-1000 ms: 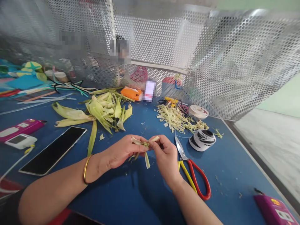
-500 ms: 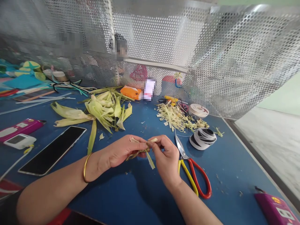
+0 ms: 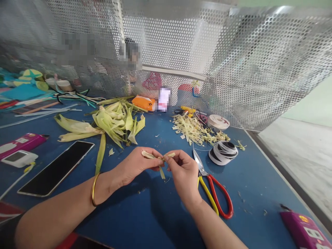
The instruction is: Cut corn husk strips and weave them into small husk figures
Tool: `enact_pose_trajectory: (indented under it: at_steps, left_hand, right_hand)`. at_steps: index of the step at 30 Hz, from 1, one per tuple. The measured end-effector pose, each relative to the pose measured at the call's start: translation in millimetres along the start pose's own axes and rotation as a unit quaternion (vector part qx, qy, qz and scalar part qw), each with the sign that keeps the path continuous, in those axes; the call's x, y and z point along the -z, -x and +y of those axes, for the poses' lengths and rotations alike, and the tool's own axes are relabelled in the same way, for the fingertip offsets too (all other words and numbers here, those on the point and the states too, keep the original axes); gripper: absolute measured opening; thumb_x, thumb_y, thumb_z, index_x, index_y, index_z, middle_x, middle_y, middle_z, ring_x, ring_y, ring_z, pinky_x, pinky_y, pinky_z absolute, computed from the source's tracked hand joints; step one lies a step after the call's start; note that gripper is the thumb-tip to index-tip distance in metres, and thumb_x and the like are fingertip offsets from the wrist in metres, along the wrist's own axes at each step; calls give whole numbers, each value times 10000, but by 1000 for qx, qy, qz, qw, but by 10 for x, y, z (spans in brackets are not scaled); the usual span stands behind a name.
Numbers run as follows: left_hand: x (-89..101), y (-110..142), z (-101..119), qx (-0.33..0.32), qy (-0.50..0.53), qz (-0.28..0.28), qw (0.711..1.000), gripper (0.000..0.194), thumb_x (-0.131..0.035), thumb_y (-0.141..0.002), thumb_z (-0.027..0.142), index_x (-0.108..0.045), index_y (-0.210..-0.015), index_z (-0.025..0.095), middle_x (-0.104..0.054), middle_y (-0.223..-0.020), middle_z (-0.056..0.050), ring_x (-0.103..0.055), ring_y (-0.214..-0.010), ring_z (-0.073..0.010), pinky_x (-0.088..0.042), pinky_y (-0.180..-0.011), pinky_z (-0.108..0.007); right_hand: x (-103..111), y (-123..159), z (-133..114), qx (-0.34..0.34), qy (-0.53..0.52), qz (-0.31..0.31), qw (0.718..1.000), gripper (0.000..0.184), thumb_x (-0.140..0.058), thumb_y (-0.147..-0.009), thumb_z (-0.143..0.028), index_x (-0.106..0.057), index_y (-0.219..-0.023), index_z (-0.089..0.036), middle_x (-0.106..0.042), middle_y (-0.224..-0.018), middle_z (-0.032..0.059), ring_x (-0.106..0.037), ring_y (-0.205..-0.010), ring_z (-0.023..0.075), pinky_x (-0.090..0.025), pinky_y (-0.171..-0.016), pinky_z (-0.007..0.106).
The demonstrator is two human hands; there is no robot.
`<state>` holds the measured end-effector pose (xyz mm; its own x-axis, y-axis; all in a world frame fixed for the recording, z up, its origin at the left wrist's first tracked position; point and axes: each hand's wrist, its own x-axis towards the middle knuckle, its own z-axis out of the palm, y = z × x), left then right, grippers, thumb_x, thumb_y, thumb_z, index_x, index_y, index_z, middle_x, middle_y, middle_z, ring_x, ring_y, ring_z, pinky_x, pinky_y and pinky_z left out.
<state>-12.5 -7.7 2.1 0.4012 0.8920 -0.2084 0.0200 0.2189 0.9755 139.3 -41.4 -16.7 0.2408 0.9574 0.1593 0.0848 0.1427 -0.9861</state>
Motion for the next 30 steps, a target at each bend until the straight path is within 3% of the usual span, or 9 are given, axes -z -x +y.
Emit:
enact_pose_trajectory:
  at_steps: [8, 10, 12, 14, 16, 18, 25, 28, 30]
  left_hand:
    - [-7, 2, -45, -46, -149, 37, 987, 145, -679, -704, 231, -758, -791, 145, -673, -622, -17, -568, -579, -124, -415, -557, -233]
    - [10, -2, -22, -26, -92, 34, 995, 134, -692, -700, 234, -755, -770, 140, -681, -644, -26, -580, -603, -123, -441, -599, -237]
    - [39, -13, 2, 9, -2, 17, 1000, 156, -725, -694, 272, -749, -759, 132, -695, -690, -40, -591, -621, -116, -464, -640, -242]
    - [74, -27, 17, 37, 73, -7, 997, 217, -768, -675, 322, -745, -768, 127, -700, -733, -51, -597, -624, -110, -477, -659, -248]
    - [106, -40, 21, 55, 110, -29, 992, 254, -796, -654, 337, -743, -779, 122, -689, -740, -49, -594, -614, -102, -478, -657, -245]
    - [127, -50, 17, 69, 125, -45, 989, 250, -800, -654, 328, -739, -774, 117, -670, -724, -40, -586, -601, -93, -474, -646, -233]
    - [147, -81, -33, 65, 130, -51, 988, 205, -774, -685, 314, -717, -722, 121, -665, -738, -40, -603, -656, -108, -494, -664, -234]
    - [141, -92, -38, 70, 128, -36, 989, 212, -779, -681, 306, -720, -769, 123, -677, -757, -43, -602, -648, -103, -502, -669, -238]
    - [124, -95, -34, 74, 120, -6, 990, 227, -794, -665, 291, -716, -798, 124, -689, -764, -47, -605, -637, -103, -501, -657, -235]
  right_hand:
    - [-9, -22, 4, -25, -5, -3, 1000, 138, -738, -714, -300, -675, -702, -177, -617, -564, -23, -501, -472, 90, -414, -451, 212]
    - [18, -73, 10, 3, -1, -42, 999, 149, -720, -740, -320, -695, -801, -187, -659, -637, -8, -567, -548, 120, -477, -528, 241]
    - [61, -142, 24, 48, 19, -89, 995, 224, -707, -761, -338, -704, -941, -205, -713, -816, 24, -648, -753, 172, -531, -706, 299]
    - [102, -203, 42, 72, 43, -152, 985, 271, -674, -801, -357, -698, -1035, -224, -717, -1007, 44, -645, -984, 208, -501, -891, 346]
    - [126, -235, 60, 54, 46, -229, 971, 254, -617, -855, -379, -703, -1041, -229, -711, -1067, 41, -625, -1062, 211, -462, -962, 353]
    - [129, -236, 73, 14, 22, -271, 962, 241, -599, -872, -395, -713, -990, -219, -723, -988, 29, -647, -972, 194, -479, -911, 335]
    - [92, -189, 73, -90, -27, -209, 973, 260, -726, -749, -413, -649, -686, -172, -624, -632, -22, -596, -617, 123, -470, -631, 251]
    - [84, -181, 84, -93, -8, -207, 974, 280, -675, -793, -436, -619, -688, -183, -536, -555, -52, -522, -487, 101, -424, -515, 237]
    - [94, -169, 89, -35, 54, -178, 982, 254, -632, -839, -408, -621, -704, -193, -511, -545, -51, -492, -458, 103, -399, -479, 240]
